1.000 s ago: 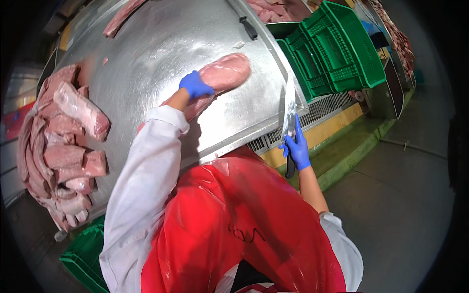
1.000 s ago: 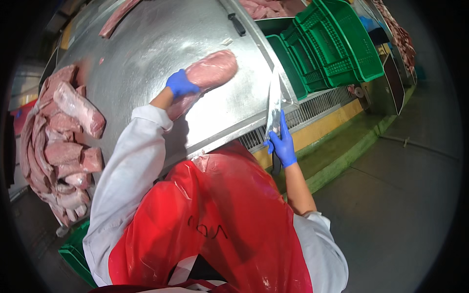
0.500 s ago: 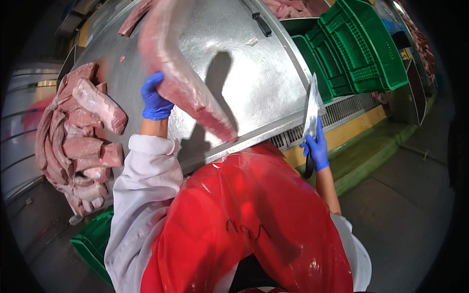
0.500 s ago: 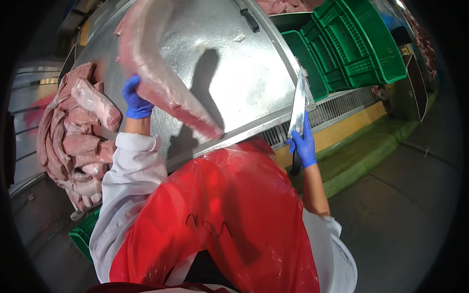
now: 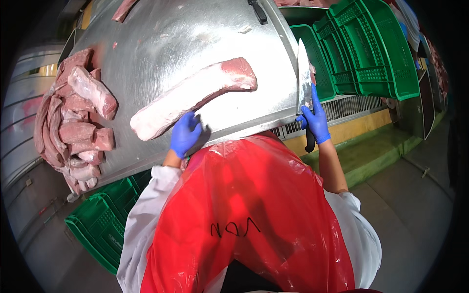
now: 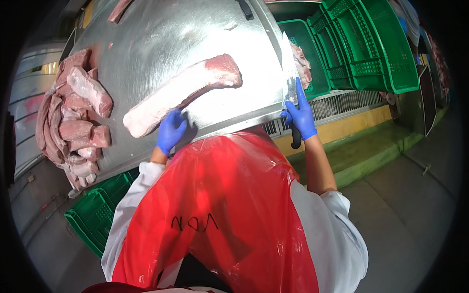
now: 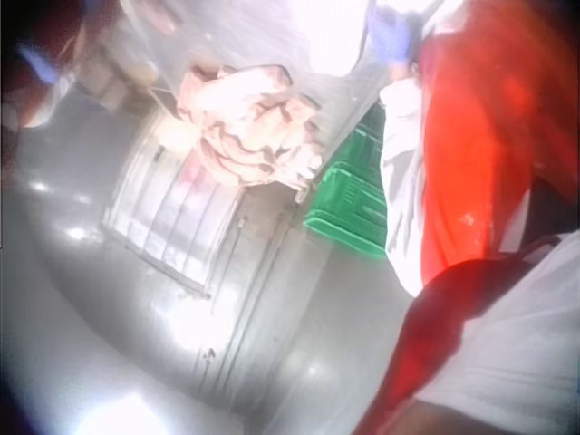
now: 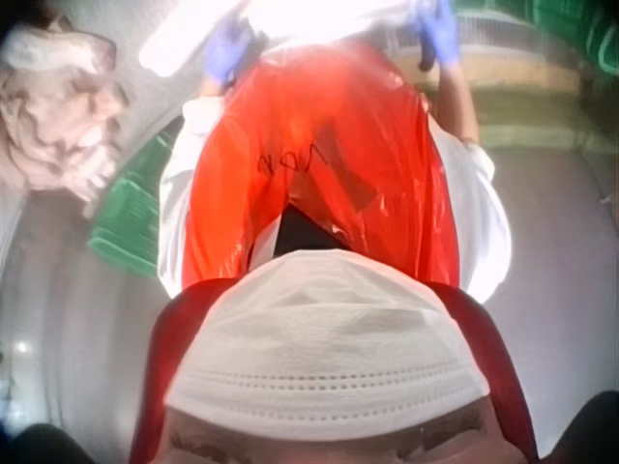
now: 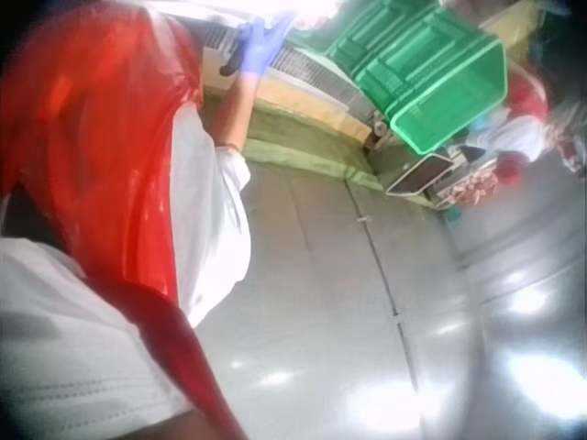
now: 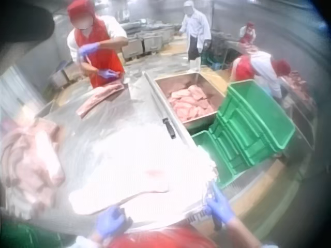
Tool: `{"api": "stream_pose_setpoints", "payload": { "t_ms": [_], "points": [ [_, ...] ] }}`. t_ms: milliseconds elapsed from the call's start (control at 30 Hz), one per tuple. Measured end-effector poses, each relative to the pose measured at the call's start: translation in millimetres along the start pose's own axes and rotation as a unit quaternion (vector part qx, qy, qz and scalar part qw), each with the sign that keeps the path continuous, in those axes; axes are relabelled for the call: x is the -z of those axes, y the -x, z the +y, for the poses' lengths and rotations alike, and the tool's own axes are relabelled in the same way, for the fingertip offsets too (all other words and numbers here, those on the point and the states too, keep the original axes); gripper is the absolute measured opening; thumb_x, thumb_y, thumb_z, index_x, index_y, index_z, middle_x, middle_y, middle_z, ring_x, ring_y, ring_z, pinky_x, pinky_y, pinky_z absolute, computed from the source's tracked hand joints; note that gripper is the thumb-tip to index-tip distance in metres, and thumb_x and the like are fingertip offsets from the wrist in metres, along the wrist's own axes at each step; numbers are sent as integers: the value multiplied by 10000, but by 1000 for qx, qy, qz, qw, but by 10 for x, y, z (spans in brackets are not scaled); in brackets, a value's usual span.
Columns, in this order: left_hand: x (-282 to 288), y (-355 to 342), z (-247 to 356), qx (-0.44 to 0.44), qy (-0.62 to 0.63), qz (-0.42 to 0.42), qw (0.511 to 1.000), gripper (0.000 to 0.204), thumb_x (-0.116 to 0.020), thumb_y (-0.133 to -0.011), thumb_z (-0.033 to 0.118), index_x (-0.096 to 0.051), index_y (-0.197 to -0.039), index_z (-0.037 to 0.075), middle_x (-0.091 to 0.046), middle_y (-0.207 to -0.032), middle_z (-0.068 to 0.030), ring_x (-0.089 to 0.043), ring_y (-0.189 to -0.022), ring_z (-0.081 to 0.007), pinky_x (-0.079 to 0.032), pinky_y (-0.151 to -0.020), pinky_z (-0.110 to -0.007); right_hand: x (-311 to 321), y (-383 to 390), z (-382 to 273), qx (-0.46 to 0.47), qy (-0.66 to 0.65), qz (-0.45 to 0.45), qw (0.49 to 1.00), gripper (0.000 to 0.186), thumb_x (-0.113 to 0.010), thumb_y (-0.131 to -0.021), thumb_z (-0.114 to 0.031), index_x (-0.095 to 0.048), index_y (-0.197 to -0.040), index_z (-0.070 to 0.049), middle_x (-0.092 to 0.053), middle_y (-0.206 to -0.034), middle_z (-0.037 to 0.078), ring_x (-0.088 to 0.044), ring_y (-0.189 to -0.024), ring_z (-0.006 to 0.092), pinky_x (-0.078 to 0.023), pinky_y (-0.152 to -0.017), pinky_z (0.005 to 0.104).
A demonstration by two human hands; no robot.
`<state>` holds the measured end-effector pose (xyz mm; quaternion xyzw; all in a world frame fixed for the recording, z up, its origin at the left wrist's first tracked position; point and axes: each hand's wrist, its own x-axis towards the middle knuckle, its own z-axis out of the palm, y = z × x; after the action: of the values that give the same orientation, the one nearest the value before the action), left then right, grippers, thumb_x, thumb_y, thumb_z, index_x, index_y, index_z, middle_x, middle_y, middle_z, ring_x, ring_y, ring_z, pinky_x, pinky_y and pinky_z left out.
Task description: The person trims fat and connective tissue from large pork cuts using a knife. They repeatedly slice along the meat, remove the trimmed pieces, and place them into a green bin while working at a stainless steel table.
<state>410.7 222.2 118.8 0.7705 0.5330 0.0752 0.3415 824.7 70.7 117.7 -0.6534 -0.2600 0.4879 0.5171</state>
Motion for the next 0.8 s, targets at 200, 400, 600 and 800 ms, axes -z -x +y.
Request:
{"api": "stream_pose_setpoints", "payload": {
  "t_ms": [200,400,600,800],
  "points": [
    [-426,-1002,1066,-323,-148,111,928,289,-720,-800,228,-658,-1047,92,-635,-988,-113,-606,-942,-313,-476,-825,-441,43,-162,-59,-27,14,-33,999,794,-550,-939,1,-176,-1608,-211,-655,-1057,97,-605,-622,89,-500,-517,228],
    [-783,-1591,1138,-287,-294,-6,912,174,-643,-835,200,-677,-961,87,-656,-972,-147,-606,-959,-343,-471,-840,-447,-35,-155,-201,-16,9,-54,998,795,-526,-934,-10,-171,-1609,-235,-636,-936,83,-606,-632,91,-493,-502,232],
    [-545,-1904,1132,-159,-103,-30,981,114,-613,-835,129,-672,-847,33,-678,-879,-224,-649,-864,-393,-521,-784,-459,-193,-387,49,8,70,-106,992,791,-562,-943,-144,-153,-1606,-282,-674,-876,107,-645,-642,144,-558,-579,296],
    [-506,-1891,1087,-139,-42,-12,989,112,-636,-837,126,-670,-869,25,-676,-851,-217,-660,-764,-379,-527,-703,-423,-939,-938,-263,46,194,-141,970,717,-527,-989,-167,-182,-1590,-348,-652,-762,90,-611,-577,120,-559,-533,285]
  ]
}}
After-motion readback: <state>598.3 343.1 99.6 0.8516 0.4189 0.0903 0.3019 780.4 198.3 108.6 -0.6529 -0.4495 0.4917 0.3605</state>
